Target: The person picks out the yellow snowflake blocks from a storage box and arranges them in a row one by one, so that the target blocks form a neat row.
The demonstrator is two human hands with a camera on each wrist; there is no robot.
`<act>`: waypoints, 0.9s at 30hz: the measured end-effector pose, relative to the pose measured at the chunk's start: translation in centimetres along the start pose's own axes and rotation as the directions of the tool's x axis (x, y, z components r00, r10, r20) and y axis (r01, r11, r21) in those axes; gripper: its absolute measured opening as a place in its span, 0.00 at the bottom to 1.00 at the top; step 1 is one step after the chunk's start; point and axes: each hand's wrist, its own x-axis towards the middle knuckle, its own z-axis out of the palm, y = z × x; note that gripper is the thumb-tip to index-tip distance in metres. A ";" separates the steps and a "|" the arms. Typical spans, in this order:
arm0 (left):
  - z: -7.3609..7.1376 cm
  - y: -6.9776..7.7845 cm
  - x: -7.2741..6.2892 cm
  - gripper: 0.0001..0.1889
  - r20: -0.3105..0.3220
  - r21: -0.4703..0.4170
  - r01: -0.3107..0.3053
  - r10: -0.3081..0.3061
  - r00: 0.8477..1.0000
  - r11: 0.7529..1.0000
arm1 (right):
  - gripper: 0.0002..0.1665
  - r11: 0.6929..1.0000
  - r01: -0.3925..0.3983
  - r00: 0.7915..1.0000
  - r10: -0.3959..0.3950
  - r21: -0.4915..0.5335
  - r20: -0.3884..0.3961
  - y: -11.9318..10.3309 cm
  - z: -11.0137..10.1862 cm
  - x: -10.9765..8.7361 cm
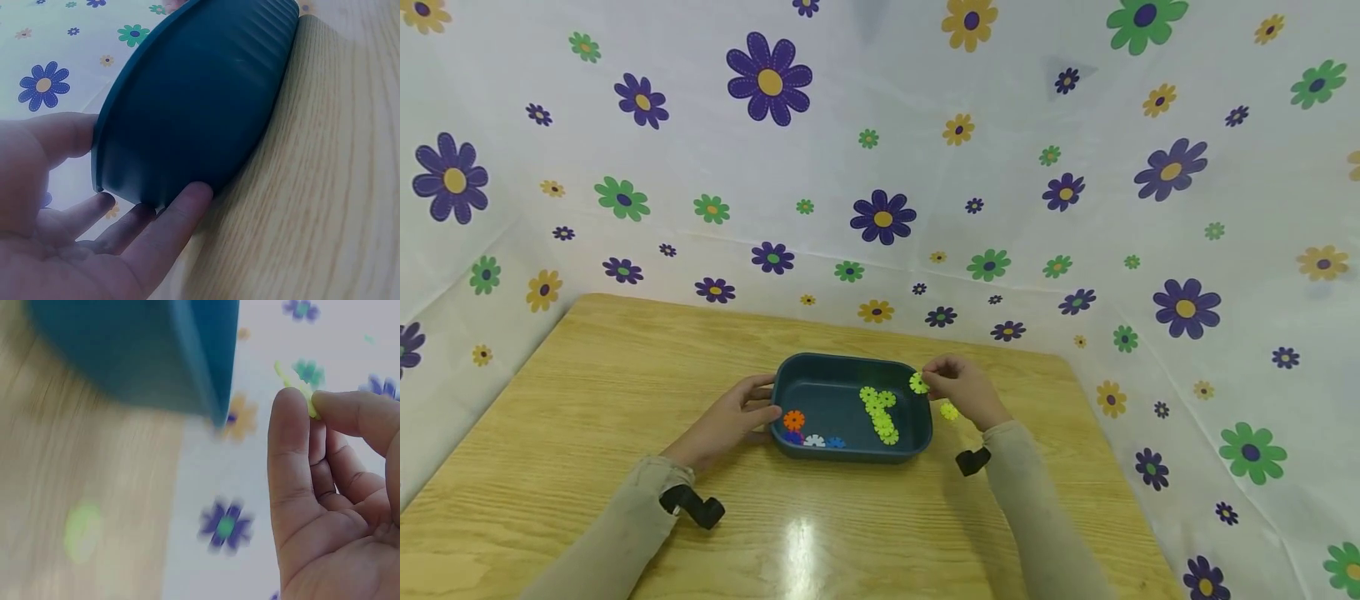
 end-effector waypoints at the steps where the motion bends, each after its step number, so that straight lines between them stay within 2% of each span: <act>1: 0.0 0.0 0.0 0.38 0.006 0.000 -0.005 0.005 1.000 1.000 | 0.14 1.000 -0.015 1.000 0.015 0.003 -0.014 0.5 -0.8 -0.1; 7: -0.1 0.0 0.0 0.39 0.002 -0.001 -0.001 0.001 1.000 1.000 | 0.14 0.992 -0.124 0.986 0.119 -0.039 -0.118 4.7 -4.3 -0.2; 10: -0.1 0.0 -0.1 0.38 -0.005 0.004 -0.001 0.001 1.000 1.000 | 0.12 0.980 -0.193 0.970 0.183 -0.047 -0.161 6.8 -5.0 -0.3; 15: -0.2 0.0 -0.1 0.38 -0.003 -0.002 -0.005 0.005 1.000 1.000 | 0.12 0.967 -0.250 0.957 0.240 -0.048 -0.162 9.3 -5.2 -0.4; 21: -0.1 0.0 -0.1 0.38 -0.005 -0.005 -0.002 0.002 1.000 1.000 | 0.12 0.966 -0.260 0.953 0.254 -0.012 -0.166 10.5 -5.0 -0.2; 27: -0.1 -0.2 0.0 0.38 -0.004 -0.009 0.002 -0.002 1.000 1.000 | 0.12 0.960 -0.276 0.950 0.264 -0.054 -0.166 10.5 -4.7 0.1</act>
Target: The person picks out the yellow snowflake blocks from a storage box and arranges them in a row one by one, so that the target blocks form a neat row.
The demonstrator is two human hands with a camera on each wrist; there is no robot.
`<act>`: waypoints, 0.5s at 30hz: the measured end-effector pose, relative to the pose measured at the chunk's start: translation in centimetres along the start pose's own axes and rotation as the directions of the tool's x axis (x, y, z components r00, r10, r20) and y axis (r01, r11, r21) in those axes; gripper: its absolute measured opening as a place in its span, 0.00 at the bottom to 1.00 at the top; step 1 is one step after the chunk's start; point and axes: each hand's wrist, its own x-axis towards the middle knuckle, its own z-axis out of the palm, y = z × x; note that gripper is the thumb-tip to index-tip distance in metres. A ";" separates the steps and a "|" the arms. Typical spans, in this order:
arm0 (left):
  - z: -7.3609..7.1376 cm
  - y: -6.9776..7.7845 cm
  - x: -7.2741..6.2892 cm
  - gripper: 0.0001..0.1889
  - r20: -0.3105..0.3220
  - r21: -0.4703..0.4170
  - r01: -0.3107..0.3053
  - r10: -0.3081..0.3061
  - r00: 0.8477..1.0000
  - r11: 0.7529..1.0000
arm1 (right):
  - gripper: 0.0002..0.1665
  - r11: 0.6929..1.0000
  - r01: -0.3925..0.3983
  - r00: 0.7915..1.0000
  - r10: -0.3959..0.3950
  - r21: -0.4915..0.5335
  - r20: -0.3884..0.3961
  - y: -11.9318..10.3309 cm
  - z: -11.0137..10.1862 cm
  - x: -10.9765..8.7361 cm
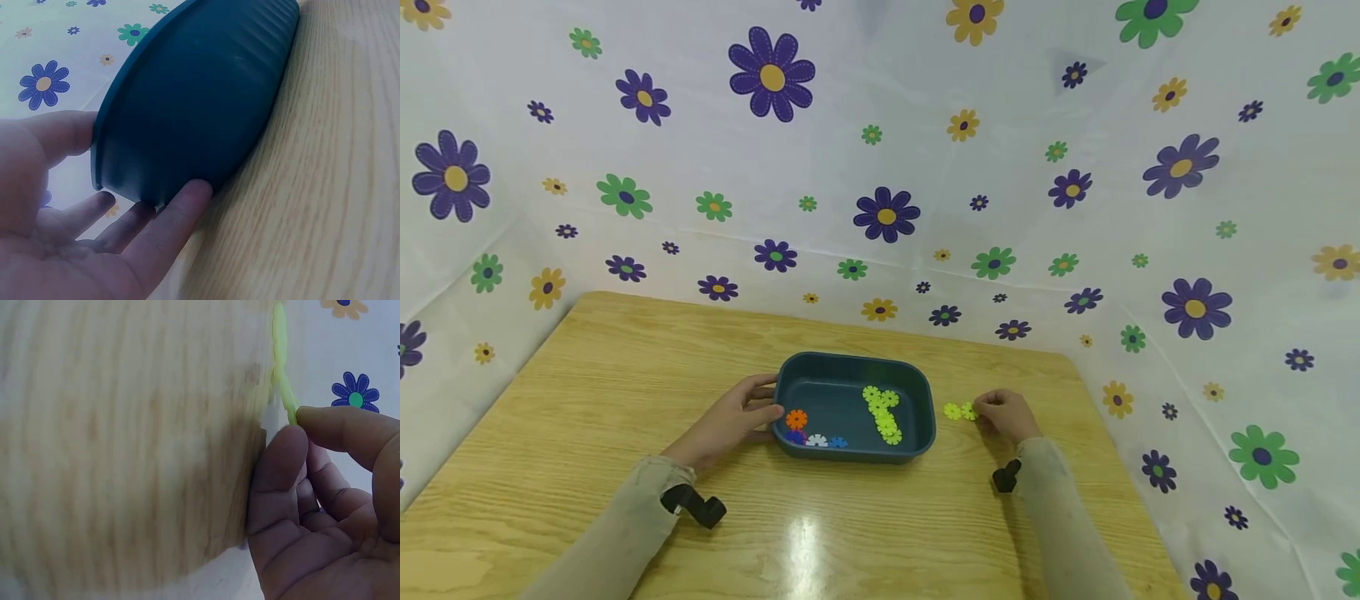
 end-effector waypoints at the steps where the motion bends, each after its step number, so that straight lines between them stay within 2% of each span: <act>1: 0.0 0.0 0.0 0.38 0.002 -0.002 0.000 0.000 1.000 1.000 | 0.12 1.000 -0.001 1.000 0.001 -0.006 -0.002 0.0 0.0 0.0; 15: 0.1 0.0 0.0 0.38 0.000 0.002 0.000 0.000 1.000 1.000 | 0.11 0.999 0.011 1.000 -0.011 -0.037 0.010 -0.1 0.2 0.0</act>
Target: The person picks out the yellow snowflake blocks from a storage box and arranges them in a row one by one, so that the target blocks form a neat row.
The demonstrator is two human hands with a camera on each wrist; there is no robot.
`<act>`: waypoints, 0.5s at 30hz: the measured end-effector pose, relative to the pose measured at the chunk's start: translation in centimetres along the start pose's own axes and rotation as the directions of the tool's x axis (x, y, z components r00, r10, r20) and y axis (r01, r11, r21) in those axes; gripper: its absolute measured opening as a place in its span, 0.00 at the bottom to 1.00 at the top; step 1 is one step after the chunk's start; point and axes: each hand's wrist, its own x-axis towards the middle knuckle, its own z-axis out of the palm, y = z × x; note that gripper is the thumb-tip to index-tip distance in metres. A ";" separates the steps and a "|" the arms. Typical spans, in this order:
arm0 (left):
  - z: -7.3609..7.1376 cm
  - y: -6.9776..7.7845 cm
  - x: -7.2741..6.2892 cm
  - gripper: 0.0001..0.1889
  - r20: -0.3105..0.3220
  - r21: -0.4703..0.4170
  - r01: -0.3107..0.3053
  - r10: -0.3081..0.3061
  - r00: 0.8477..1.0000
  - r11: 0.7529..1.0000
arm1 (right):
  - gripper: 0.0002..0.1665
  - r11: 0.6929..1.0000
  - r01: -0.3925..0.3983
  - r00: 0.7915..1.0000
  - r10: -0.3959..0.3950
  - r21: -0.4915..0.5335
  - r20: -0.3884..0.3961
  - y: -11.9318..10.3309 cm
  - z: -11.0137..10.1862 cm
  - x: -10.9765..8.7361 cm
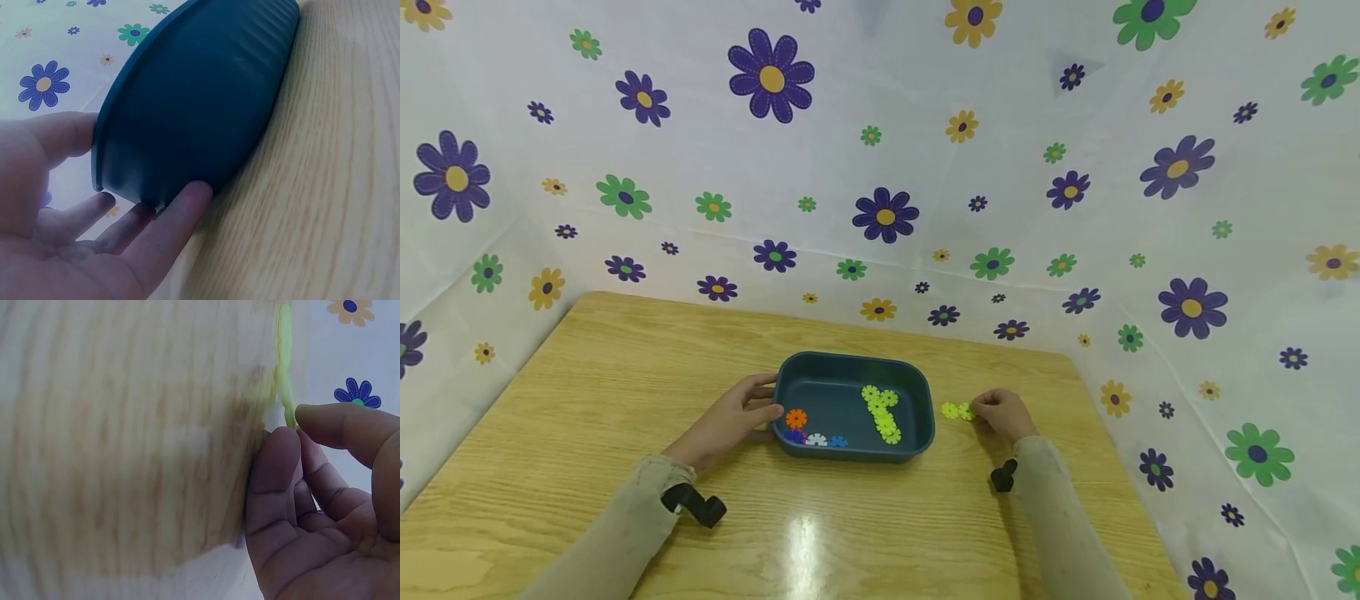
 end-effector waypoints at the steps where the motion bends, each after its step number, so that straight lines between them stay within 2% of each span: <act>1: 0.0 0.0 0.0 0.38 0.000 -0.001 0.000 0.000 1.000 1.000 | 0.11 1.000 0.000 1.000 0.000 -0.006 -0.001 0.0 0.0 -0.1; 9: 0.2 0.0 0.0 0.41 0.004 -0.003 -0.001 0.001 1.000 1.000 | 0.11 0.997 -0.007 1.000 0.006 -0.080 -0.013 0.0 -0.1 -0.6; 15: 0.4 0.2 0.0 0.40 0.002 -0.002 0.010 -0.010 1.000 1.000 | 0.16 0.978 0.053 0.996 -0.066 -0.201 -0.060 -1.4 -0.8 -2.0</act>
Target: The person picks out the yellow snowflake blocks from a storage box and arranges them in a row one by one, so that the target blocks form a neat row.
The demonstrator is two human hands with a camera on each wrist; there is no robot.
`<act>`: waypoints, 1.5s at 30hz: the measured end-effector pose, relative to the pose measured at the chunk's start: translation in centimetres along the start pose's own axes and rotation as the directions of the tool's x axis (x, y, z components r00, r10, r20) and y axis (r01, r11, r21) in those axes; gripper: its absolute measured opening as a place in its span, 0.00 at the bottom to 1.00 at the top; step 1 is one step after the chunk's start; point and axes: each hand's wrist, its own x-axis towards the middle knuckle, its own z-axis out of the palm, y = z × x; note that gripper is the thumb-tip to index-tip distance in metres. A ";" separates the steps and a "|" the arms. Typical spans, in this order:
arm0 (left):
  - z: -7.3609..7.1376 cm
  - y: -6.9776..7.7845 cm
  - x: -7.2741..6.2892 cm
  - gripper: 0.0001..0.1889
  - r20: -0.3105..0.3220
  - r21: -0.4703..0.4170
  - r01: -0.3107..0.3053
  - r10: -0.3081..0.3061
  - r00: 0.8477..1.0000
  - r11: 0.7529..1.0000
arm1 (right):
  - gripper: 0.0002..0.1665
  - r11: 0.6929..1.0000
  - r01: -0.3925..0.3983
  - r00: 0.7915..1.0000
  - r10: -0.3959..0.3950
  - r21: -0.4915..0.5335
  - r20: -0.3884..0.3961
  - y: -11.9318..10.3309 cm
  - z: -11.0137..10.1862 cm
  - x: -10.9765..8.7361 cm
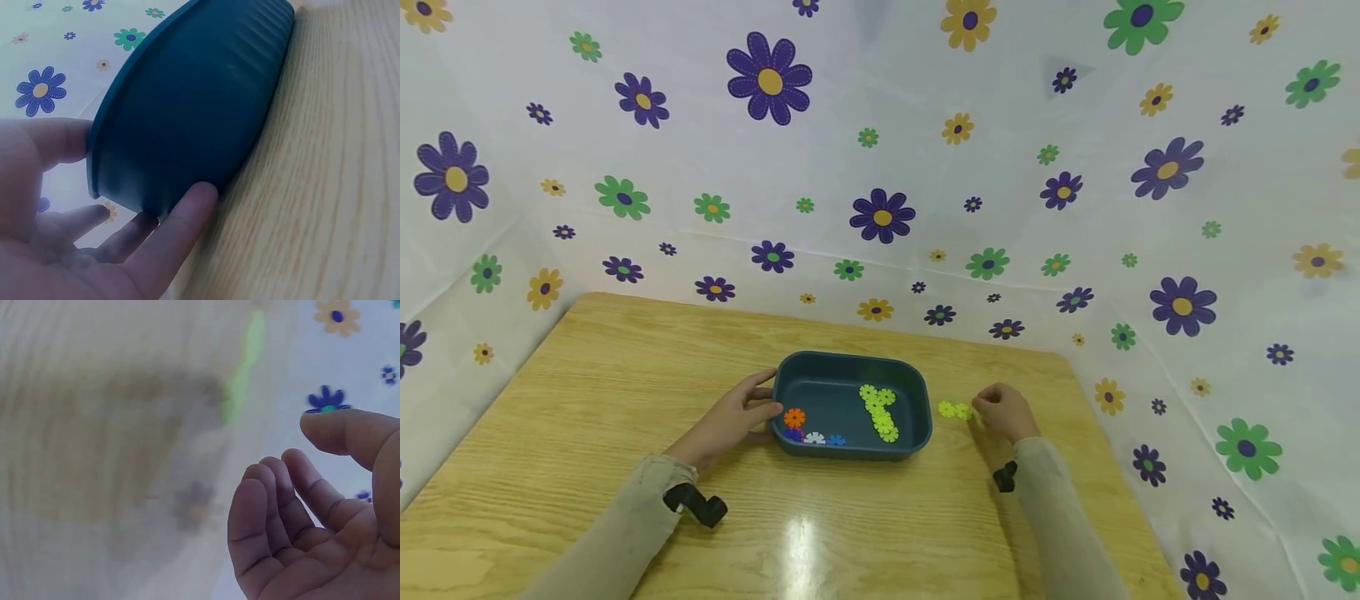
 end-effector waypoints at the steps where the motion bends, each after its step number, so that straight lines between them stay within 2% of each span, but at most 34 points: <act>1: -0.1 0.0 0.0 0.40 -0.002 0.001 0.002 -0.002 1.000 1.000 | 0.16 1.000 0.017 1.000 -0.017 -0.005 -0.008 -0.4 -0.1 -0.2; 4: -0.2 -0.2 0.0 0.38 -0.009 -0.002 0.005 -0.005 1.000 1.000 | 0.18 0.998 0.065 0.998 -0.064 0.010 -0.014 -1.7 -0.3 -0.5; 10: -0.3 -0.4 -0.2 0.39 -0.020 -0.001 0.019 -0.019 1.000 1.000 | 0.19 0.986 0.133 0.991 -0.134 0.102 0.003 -5.3 0.3 -1.8; 15: -0.2 -0.4 -0.3 0.39 -0.020 -0.005 0.024 -0.024 1.000 1.000 | 0.18 0.968 0.197 0.979 -0.202 0.158 0.021 -8.5 2.1 -2.7; 18: -0.2 -0.4 -0.3 0.39 -0.018 -0.005 0.027 -0.028 0.999 1.000 | 0.16 0.958 0.205 0.974 -0.220 0.199 0.053 -10.1 3.5 -2.9; 22: -0.2 -0.5 -0.2 0.39 -0.018 -0.009 0.030 -0.030 0.999 1.000 | 0.15 0.956 0.213 0.966 -0.237 0.203 0.102 -11.8 5.2 -3.0; 27: -0.2 -0.6 -0.2 0.39 -0.009 -0.017 0.022 -0.022 1.000 1.000 | 0.20 0.966 0.210 0.955 -0.235 0.151 0.179 -13.0 7.1 -2.9; 30: -0.3 -0.5 -0.1 0.39 -0.001 -0.018 0.015 -0.015 1.000 1.000 | 0.23 0.974 0.216 0.951 -0.225 0.065 0.212 -13.3 8.1 -2.6; 35: -0.4 -0.6 0.0 0.39 0.002 -0.022 0.012 -0.012 1.000 1.000 | 0.28 0.971 0.231 0.944 -0.209 -0.059 0.256 -12.9 9.6 -2.0; 45: 0.0 -0.2 0.0 0.38 -0.001 -0.018 0.020 -0.020 1.000 1.000 | 0.21 0.959 0.243 0.948 -0.203 -0.144 0.246 -12.5 11.4 -1.0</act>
